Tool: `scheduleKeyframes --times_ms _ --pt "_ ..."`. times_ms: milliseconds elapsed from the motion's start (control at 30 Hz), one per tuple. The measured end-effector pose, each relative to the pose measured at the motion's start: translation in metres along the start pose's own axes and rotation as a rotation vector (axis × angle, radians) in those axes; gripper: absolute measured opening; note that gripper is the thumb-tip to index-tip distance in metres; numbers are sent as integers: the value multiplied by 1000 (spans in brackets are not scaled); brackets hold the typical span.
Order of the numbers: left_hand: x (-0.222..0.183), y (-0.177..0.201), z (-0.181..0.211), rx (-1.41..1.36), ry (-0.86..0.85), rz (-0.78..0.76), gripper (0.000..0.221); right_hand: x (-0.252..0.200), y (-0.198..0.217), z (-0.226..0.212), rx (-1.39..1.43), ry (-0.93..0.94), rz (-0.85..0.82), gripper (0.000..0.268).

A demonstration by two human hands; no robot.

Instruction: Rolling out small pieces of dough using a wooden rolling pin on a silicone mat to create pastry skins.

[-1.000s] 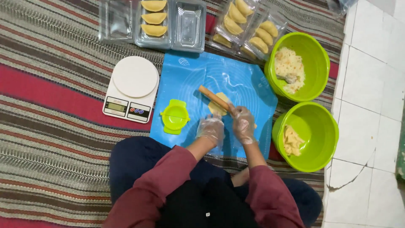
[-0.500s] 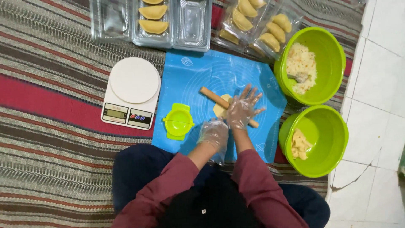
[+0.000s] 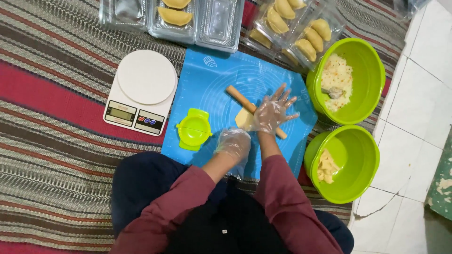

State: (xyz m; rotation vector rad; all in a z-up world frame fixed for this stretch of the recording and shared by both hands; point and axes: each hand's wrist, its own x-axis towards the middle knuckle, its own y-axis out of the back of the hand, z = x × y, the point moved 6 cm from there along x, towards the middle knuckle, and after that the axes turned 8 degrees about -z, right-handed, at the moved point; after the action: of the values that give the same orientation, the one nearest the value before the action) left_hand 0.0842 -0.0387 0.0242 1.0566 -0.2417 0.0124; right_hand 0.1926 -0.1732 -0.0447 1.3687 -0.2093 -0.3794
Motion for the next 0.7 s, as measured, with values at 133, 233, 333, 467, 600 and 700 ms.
scheduleKeyframes --times_ms 133,233,333,467,600,700 --pt "4 0 -4 -24 2 -132 8 10 -5 3 -52 -7 0 73" --pt "3 -26 -14 -131 5 -409 5 19 -10 4 -124 -44 22 77" --pt "5 -44 -28 -113 22 -558 7 36 -18 5 -84 -125 116 72" --pt "7 -59 -50 -140 94 -613 9 49 -14 8 -79 -192 161 69" --pt "16 -37 -58 -49 29 -526 15 54 -4 13 -2 -34 155 68" --pt "24 -24 -56 -107 116 -586 16 71 -32 -4 -75 -76 388 44"
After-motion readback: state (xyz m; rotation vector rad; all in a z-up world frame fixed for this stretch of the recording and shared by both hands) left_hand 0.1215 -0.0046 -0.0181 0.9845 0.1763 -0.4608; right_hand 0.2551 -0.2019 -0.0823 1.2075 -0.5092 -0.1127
